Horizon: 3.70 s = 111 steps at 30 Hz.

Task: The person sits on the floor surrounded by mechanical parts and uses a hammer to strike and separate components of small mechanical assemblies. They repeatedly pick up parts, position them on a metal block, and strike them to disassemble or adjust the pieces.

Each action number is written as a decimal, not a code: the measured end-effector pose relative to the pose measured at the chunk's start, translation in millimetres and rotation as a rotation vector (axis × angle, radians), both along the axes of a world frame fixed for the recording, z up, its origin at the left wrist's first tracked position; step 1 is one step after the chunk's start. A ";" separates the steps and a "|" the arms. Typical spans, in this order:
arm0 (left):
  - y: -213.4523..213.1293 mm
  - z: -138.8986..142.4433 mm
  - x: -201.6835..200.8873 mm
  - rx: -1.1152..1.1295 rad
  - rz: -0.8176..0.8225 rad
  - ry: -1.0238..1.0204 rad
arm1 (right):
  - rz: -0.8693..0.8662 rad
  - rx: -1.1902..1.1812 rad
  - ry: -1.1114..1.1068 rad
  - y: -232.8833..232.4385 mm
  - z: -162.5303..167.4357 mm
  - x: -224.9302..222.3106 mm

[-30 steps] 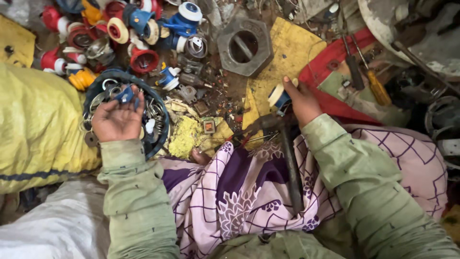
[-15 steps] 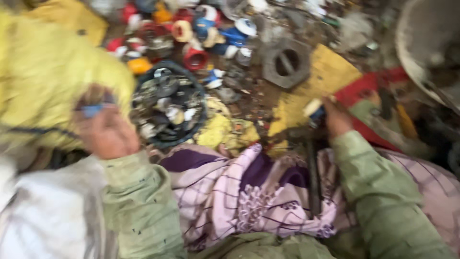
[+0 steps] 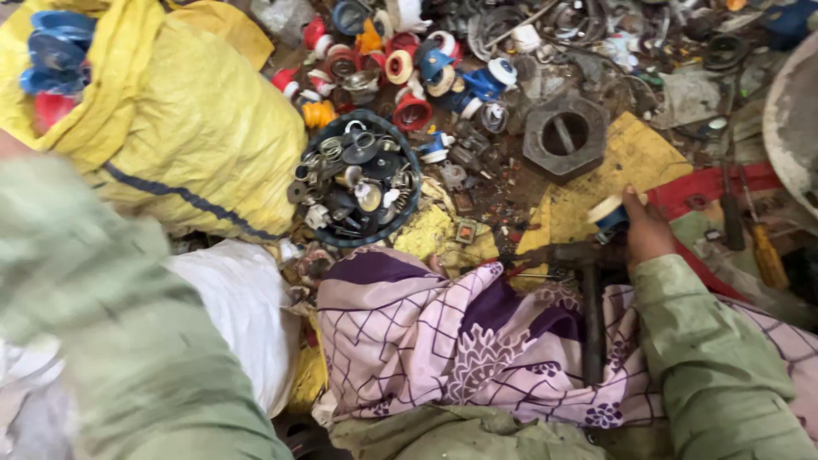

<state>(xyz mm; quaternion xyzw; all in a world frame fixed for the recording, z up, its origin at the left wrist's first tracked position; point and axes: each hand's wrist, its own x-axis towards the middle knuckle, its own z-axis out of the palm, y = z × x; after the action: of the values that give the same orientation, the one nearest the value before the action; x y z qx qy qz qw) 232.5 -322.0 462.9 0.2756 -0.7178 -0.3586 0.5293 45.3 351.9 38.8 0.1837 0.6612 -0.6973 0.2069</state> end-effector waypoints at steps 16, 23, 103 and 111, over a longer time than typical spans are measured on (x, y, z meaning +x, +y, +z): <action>460.4 -290.1 -101.9 0.277 -0.883 -0.708 | 0.361 -0.608 -0.207 7.7 20.5 -3.8; 487.2 -337.8 -114.1 0.187 -1.093 -0.595 | 0.472 -0.550 -0.177 5.7 24.4 -1.2; 486.0 -368.0 -120.9 -0.193 -1.091 -0.373 | 0.432 -0.032 -0.082 -4.2 28.2 0.4; 480.9 -372.8 -124.1 0.496 -1.148 -0.307 | 0.443 0.186 0.492 -7.8 43.2 3.7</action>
<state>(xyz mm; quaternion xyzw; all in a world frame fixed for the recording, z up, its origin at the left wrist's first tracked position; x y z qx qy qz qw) 108.3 158.9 90.1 0.0101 -0.7145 -0.6965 0.0650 49.0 344.2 82.1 -0.1200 0.7758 -0.5957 0.1698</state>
